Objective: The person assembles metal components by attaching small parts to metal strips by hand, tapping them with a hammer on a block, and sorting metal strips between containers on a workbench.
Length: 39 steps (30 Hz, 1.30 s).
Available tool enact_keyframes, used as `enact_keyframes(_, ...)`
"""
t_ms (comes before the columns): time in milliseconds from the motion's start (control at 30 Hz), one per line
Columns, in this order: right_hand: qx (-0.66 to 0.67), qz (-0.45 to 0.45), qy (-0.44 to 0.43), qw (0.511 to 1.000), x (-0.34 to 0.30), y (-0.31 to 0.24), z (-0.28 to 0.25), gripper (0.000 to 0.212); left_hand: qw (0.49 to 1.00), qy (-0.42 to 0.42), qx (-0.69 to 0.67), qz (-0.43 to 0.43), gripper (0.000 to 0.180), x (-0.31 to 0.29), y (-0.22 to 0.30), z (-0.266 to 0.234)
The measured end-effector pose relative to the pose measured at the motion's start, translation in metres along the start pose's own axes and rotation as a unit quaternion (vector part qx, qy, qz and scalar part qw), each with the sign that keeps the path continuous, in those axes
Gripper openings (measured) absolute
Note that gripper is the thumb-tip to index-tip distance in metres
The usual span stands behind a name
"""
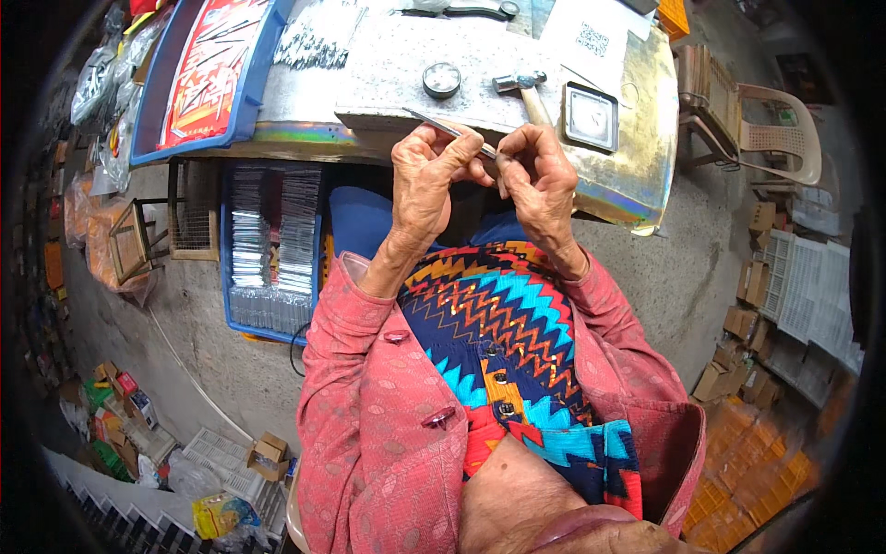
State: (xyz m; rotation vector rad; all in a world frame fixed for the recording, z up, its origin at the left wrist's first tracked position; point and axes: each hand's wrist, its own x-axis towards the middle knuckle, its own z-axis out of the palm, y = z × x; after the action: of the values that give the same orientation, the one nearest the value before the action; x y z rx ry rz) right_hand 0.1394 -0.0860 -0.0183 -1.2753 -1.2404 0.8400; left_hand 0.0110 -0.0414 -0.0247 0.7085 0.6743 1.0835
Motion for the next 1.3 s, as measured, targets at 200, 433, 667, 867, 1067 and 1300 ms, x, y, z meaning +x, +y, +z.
enact_keyframes(200, 0.168, 0.079, -0.026, 0.982, 0.008, -0.009, 0.002, 0.022, 0.975, 0.016, 0.188, 0.116, 0.008, 0.006, 0.015, 0.005)
enact_keyframes(433, 0.22, 0.079, -0.063, 0.97, 0.015, -0.017, -0.006, 0.033, 0.938, 0.021, 0.255, 0.236, 0.01, 0.051, 0.037, -0.006)
enact_keyframes(667, 0.194, 0.107, -0.05, 0.974, 0.011, -0.027, -0.034, 0.032, 0.902, 0.004, 0.359, 0.239, 0.008, 0.083, 0.039, -0.017)
enact_keyframes(867, 0.165, 0.115, -0.041, 0.979, 0.012, -0.033, -0.053, 0.031, 0.901, -0.001, 0.382, 0.204, 0.009, 0.087, 0.038, -0.02)
enact_keyframes(1067, 0.146, 0.105, -0.053, 0.982, 0.019, -0.03, -0.056, 0.028, 0.91, 0.003, 0.369, 0.188, 0.009, 0.087, 0.04, -0.021)
enact_keyframes(1300, 0.142, 0.101, -0.08, 0.981, 0.031, -0.026, -0.052, 0.027, 0.923, 0.01, 0.333, 0.194, 0.008, 0.089, 0.039, -0.02)
